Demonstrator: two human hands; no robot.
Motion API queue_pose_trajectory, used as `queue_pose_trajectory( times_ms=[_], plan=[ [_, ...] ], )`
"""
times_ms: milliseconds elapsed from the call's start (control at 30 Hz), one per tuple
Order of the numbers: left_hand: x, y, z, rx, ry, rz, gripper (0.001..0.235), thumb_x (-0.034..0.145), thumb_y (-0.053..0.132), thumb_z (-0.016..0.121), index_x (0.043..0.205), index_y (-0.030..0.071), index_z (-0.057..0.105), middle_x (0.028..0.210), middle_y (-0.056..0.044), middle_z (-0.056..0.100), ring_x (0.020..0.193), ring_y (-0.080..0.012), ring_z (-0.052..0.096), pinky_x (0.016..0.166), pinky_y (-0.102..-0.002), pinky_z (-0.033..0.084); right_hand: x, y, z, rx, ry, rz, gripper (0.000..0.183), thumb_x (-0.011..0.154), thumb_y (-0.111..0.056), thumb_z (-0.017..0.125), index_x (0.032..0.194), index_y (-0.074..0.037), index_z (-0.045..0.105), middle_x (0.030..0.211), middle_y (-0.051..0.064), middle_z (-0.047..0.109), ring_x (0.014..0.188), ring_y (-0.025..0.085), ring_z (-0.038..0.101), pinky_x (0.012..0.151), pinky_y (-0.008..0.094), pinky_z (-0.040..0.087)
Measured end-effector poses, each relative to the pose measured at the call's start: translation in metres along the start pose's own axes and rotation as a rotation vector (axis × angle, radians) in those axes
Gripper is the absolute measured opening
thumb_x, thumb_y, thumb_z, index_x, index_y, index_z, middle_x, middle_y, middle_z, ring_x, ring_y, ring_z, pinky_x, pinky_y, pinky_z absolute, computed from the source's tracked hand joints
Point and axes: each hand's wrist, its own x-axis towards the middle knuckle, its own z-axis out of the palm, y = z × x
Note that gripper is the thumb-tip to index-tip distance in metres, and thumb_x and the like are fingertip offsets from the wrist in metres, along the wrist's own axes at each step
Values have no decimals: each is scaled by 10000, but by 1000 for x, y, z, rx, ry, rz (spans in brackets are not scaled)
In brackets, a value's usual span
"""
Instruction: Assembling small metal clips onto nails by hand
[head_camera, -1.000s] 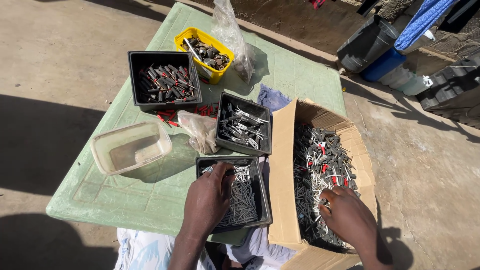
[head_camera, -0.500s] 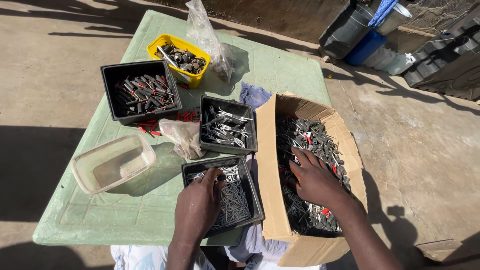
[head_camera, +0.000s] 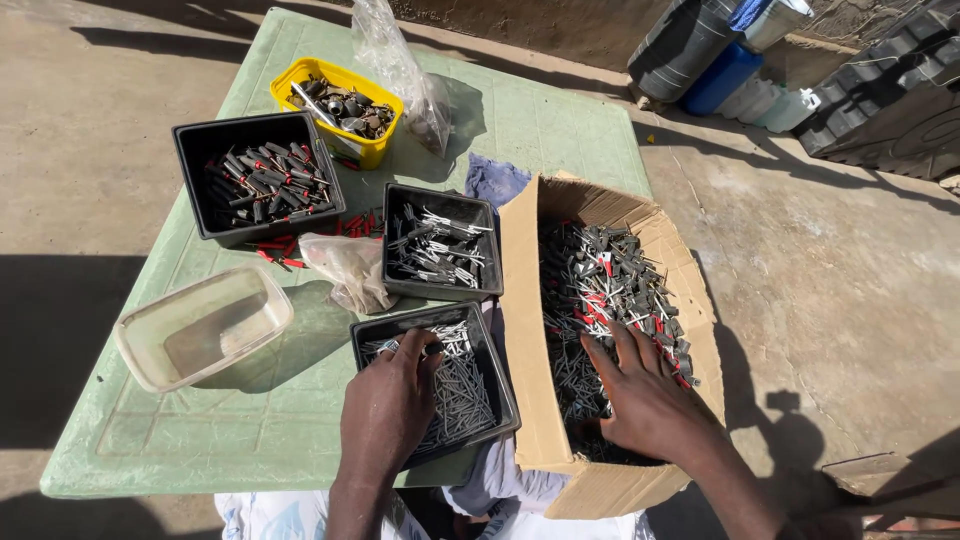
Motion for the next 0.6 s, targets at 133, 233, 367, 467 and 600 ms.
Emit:
queue_pose_trajectory(
  times_ms=[133, 233, 367, 467, 600],
  plan=[
    [-1, 1, 3, 29, 13, -7, 230, 1017, 367, 541, 1216, 263, 592, 856, -125, 732, 749, -410, 694, 572, -559, 498, 5, -2, 15, 44, 93, -98, 1124, 636, -71, 778, 1592, -115, 188, 1694, 240, -61, 1530, 501, 0, 1179, 634, 237],
    [0, 4, -1, 4, -25, -45, 202, 1015, 366, 541, 1186, 282, 608, 850, -114, 727, 723, -388, 693, 579, -539, 494, 9, -5, 19, 27, 85, -40, 906, 791, -180, 739, 1547, -91, 247, 1698, 254, -30, 1552, 514, -1, 1064, 733, 367],
    [-3, 3, 0, 6, -13, -34, 210, 1019, 375, 538, 1194, 284, 611, 853, -106, 731, 721, -379, 696, 569, -534, 496, 17, -4, 25, -22, 114, -28, 982, 717, -128, 674, 1581, -93, 209, 1653, 283, 94, 1509, 531, 78, 1086, 715, 355],
    [-2, 2, 0, 6, -15, -27, 213, 1023, 373, 535, 1198, 278, 611, 847, -103, 730, 711, -368, 695, 558, -525, 496, 23, -7, 26, -79, 99, 4, 930, 741, -68, 570, 1590, -90, 191, 1659, 294, 72, 1507, 537, 88, 1087, 710, 351],
    [-3, 2, 1, 18, -27, -34, 192, 1028, 378, 526, 1171, 270, 594, 853, -102, 721, 718, -379, 684, 563, -530, 491, 25, -5, 16, -134, 143, 19, 902, 773, -81, 561, 1599, -137, 204, 1603, 252, 188, 1421, 511, 232, 1005, 668, 411]
  ],
)
